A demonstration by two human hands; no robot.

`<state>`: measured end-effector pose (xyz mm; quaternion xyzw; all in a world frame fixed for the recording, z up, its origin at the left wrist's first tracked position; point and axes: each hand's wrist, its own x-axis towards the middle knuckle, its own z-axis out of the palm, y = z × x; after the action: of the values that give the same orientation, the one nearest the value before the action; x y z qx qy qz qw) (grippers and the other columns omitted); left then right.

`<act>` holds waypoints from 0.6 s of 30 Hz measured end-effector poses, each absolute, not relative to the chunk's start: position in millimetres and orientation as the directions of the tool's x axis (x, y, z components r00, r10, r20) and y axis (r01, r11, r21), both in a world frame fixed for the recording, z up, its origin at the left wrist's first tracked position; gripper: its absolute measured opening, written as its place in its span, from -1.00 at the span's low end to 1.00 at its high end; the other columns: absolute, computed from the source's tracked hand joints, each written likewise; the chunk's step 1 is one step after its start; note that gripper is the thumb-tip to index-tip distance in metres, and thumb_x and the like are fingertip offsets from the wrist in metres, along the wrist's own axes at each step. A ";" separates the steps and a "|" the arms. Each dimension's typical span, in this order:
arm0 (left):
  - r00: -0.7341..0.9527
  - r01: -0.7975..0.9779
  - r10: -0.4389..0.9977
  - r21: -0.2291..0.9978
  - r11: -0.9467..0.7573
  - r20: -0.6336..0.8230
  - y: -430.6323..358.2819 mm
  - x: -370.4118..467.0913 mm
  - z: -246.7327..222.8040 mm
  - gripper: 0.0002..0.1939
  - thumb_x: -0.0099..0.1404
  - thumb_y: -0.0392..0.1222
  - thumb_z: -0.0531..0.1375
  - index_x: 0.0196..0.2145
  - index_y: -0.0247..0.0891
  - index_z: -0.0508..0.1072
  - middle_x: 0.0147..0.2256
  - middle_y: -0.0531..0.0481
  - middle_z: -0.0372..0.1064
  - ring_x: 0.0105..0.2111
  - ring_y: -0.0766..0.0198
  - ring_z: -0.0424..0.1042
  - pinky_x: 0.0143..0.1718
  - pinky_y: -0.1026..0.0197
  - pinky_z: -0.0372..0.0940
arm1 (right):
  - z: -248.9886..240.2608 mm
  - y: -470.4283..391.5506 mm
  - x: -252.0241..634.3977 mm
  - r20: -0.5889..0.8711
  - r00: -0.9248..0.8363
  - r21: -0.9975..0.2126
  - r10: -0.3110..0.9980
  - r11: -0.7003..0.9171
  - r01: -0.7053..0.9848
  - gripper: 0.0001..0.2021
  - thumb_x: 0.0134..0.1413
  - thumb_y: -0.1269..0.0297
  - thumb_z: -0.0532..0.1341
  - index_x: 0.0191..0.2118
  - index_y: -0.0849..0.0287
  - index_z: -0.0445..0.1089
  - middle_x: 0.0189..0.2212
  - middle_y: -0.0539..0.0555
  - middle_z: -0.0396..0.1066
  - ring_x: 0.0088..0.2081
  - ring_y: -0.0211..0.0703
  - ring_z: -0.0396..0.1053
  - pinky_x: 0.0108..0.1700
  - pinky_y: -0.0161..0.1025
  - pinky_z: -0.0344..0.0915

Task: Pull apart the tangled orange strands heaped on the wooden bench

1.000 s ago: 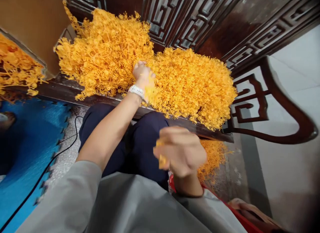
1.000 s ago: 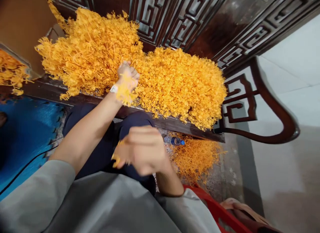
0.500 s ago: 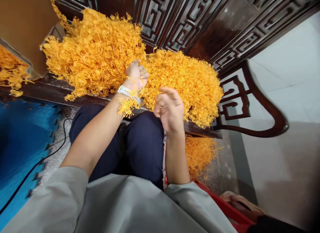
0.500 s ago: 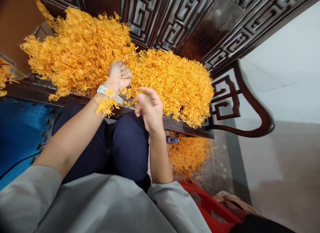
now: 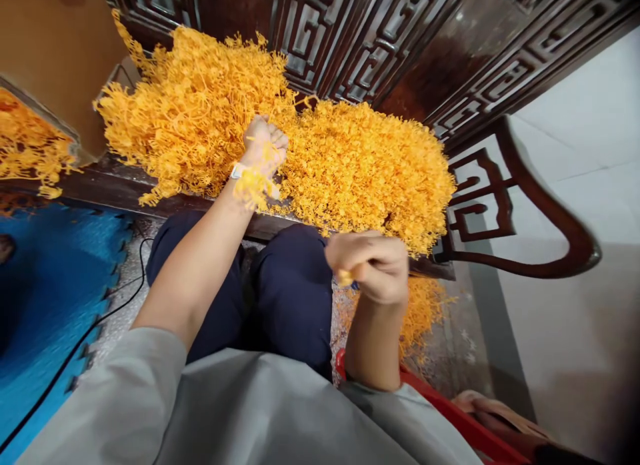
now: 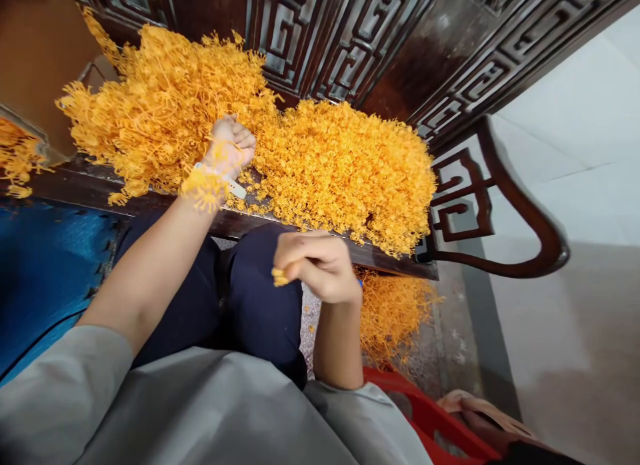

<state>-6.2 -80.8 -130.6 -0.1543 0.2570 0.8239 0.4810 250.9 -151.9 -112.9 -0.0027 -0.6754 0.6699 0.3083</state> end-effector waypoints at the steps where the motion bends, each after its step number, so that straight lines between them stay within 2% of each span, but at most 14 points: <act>1: -0.490 -0.871 0.711 0.260 -0.416 -0.504 -81.6 -6.5 -129.0 -0.66 0.64 -0.21 0.02 -0.38 -0.18 0.19 -0.62 0.26 -0.21 -0.77 0.51 -0.17 -0.74 0.42 -0.21 | -113.7 -141.1 259.4 0.443 -0.757 -0.851 0.480 -0.042 -0.524 -0.92 0.15 0.22 0.47 -0.31 0.01 0.58 -0.55 -0.03 0.44 -0.57 -0.25 0.31 -0.55 -0.26 0.27; 3: -0.479 -0.877 0.715 0.247 -0.411 -0.510 -85.2 -3.0 -124.2 -0.64 0.64 -0.23 0.01 -0.40 -0.20 0.19 -0.63 0.25 -0.20 -0.77 0.52 -0.18 -0.74 0.41 -0.23 | -119.7 -116.1 269.4 0.328 -0.582 -0.514 0.744 -0.377 -0.771 -0.82 0.12 0.29 0.47 -0.15 -0.01 0.57 -0.43 0.00 0.49 -0.56 -0.28 0.27 -0.64 -0.34 0.20; 4: -0.473 -0.880 0.723 0.240 -0.409 -0.504 -87.4 0.2 -121.8 -0.63 0.64 -0.23 0.00 -0.41 -0.20 0.19 -0.64 0.25 -0.20 -0.77 0.52 -0.18 -0.74 0.42 -0.23 | -124.1 -105.4 270.8 0.130 -0.507 -0.296 0.852 -0.454 -0.840 -0.78 0.18 0.28 0.42 -0.06 -0.01 0.54 -0.38 0.02 0.50 -0.55 -0.29 0.25 -0.65 -0.37 0.18; 5: -0.463 -0.886 0.734 0.231 -0.402 -0.497 -89.6 3.8 -120.0 -0.62 0.64 -0.24 -0.02 -0.41 -0.20 0.18 -0.64 0.24 -0.20 -0.77 0.52 -0.18 -0.74 0.42 -0.22 | -128.7 -98.1 269.7 -0.088 -0.454 -0.163 0.887 -0.462 -0.872 -0.77 0.26 0.26 0.35 0.02 0.02 0.50 -0.35 0.03 0.48 -0.53 -0.29 0.24 -0.64 -0.39 0.19; 6: -0.449 -0.893 0.743 0.224 -0.391 -0.496 -91.3 7.7 -119.2 -0.63 0.64 -0.25 -0.02 -0.41 -0.20 0.18 -0.65 0.24 -0.20 -0.78 0.51 -0.18 -0.74 0.41 -0.22 | -133.0 -95.2 266.3 -0.244 -0.417 -0.160 0.876 -0.461 -0.873 -0.76 0.31 0.25 0.29 0.06 0.06 0.46 -0.36 0.03 0.46 -0.52 -0.30 0.23 -0.61 -0.39 0.22; 7: -0.436 -0.900 0.750 0.222 -0.376 -0.497 -92.3 11.9 -119.3 -0.63 0.64 -0.24 -0.02 -0.41 -0.19 0.18 -0.65 0.25 -0.19 -0.78 0.50 -0.17 -0.74 0.41 -0.22 | -136.7 -96.6 260.5 -0.302 -0.385 -0.283 0.872 -0.468 -0.837 -0.77 0.34 0.25 0.26 0.07 0.07 0.44 -0.38 0.01 0.44 -0.52 -0.31 0.21 -0.58 -0.39 0.24; 8: -0.422 -0.906 0.756 0.227 -0.356 -0.501 -92.6 16.1 -120.3 -0.65 0.64 -0.23 0.00 -0.39 -0.18 0.19 -0.65 0.25 -0.18 -0.77 0.49 -0.16 -0.75 0.41 -0.22 | -139.5 -102.0 252.6 -0.256 -0.363 -0.497 0.896 -0.444 -0.746 -0.77 0.34 0.24 0.26 0.07 0.06 0.43 -0.39 -0.03 0.42 -0.53 -0.32 0.20 -0.54 -0.39 0.25; 9: -0.410 -0.912 0.759 0.239 -0.334 -0.506 -92.0 20.5 -122.1 -0.66 0.64 -0.21 0.01 -0.38 -0.18 0.20 -0.65 0.26 -0.18 -0.77 0.48 -0.16 -0.74 0.40 -0.22 | -141.0 -109.9 242.9 -0.110 -0.368 -0.721 0.923 -0.329 -0.610 -0.74 0.33 0.22 0.29 0.08 0.04 0.42 -0.39 -0.05 0.41 -0.53 -0.34 0.20 -0.52 -0.38 0.25; 10: -0.406 -0.913 0.760 0.261 -0.314 -0.507 -91.0 25.0 -124.4 -0.67 0.63 -0.18 0.03 -0.37 -0.17 0.21 -0.65 0.26 -0.18 -0.77 0.48 -0.16 -0.74 0.39 -0.23 | -141.2 -119.0 232.0 0.073 -0.412 -0.878 0.908 -0.137 -0.459 -0.69 0.30 0.18 0.34 0.11 0.01 0.41 -0.36 -0.06 0.43 -0.52 -0.34 0.21 -0.50 -0.37 0.26; 11: -0.415 -0.907 0.758 0.293 -0.302 -0.504 -89.5 29.4 -126.8 -0.68 0.63 -0.16 0.05 -0.36 -0.18 0.22 -0.65 0.27 -0.19 -0.77 0.48 -0.17 -0.73 0.39 -0.23 | -140.1 -127.6 220.3 0.233 -0.480 -0.947 0.846 0.085 -0.311 -0.63 0.26 0.13 0.39 0.13 -0.02 0.42 -0.34 -0.06 0.44 -0.50 -0.33 0.23 -0.47 -0.34 0.27; 12: -0.428 -0.898 0.756 0.330 -0.292 -0.495 -88.1 33.4 -129.3 -0.68 0.63 -0.15 0.05 -0.35 -0.19 0.23 -0.65 0.27 -0.19 -0.77 0.49 -0.17 -0.72 0.39 -0.24 | -137.7 -135.0 209.0 0.352 -0.552 -0.936 0.756 0.300 -0.185 -0.59 0.24 0.09 0.42 0.15 -0.03 0.43 -0.32 -0.05 0.45 -0.48 -0.31 0.26 -0.43 -0.31 0.30; 14: -0.455 -0.874 0.754 0.400 -0.275 -0.474 -85.7 38.9 -133.7 -0.67 0.64 -0.15 0.03 -0.35 -0.20 0.23 -0.66 0.27 -0.20 -0.77 0.50 -0.17 -0.71 0.39 -0.26 | -130.3 -145.1 190.5 0.489 -0.654 -0.788 0.577 0.613 -0.048 -0.68 0.27 0.09 0.41 0.07 0.04 0.49 -0.34 -0.02 0.45 -0.42 -0.26 0.32 -0.32 -0.25 0.35; 16: -0.468 -0.862 0.753 0.428 -0.273 -0.462 -84.2 38.4 -137.5 -0.67 0.65 -0.16 0.01 -0.35 -0.20 0.23 -0.67 0.28 -0.20 -0.77 0.50 -0.17 -0.69 0.40 -0.28 | -120.7 -152.9 182.3 0.599 -0.667 -0.646 0.443 0.759 -0.077 -0.90 0.37 0.22 0.32 -0.12 0.10 0.53 -0.39 0.00 0.44 -0.37 -0.23 0.37 -0.24 -0.21 0.36; 18: -0.453 -0.878 0.754 0.386 -0.283 -0.476 -83.4 31.4 -140.7 -0.66 0.65 -0.17 0.00 -0.36 -0.19 0.20 -0.67 0.28 -0.24 -0.77 0.49 -0.17 -0.70 0.39 -0.28 | -110.3 -163.1 185.2 0.700 -0.617 -0.588 0.359 0.780 -0.212 -0.86 0.42 0.34 0.25 -0.25 0.11 0.50 -0.43 0.00 0.43 -0.37 -0.23 0.40 -0.26 -0.21 0.36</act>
<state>31.4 -83.4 -140.7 -0.1006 0.3079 0.7947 0.5134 185.2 -163.1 -110.3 -0.0439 -0.8371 0.3284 0.4353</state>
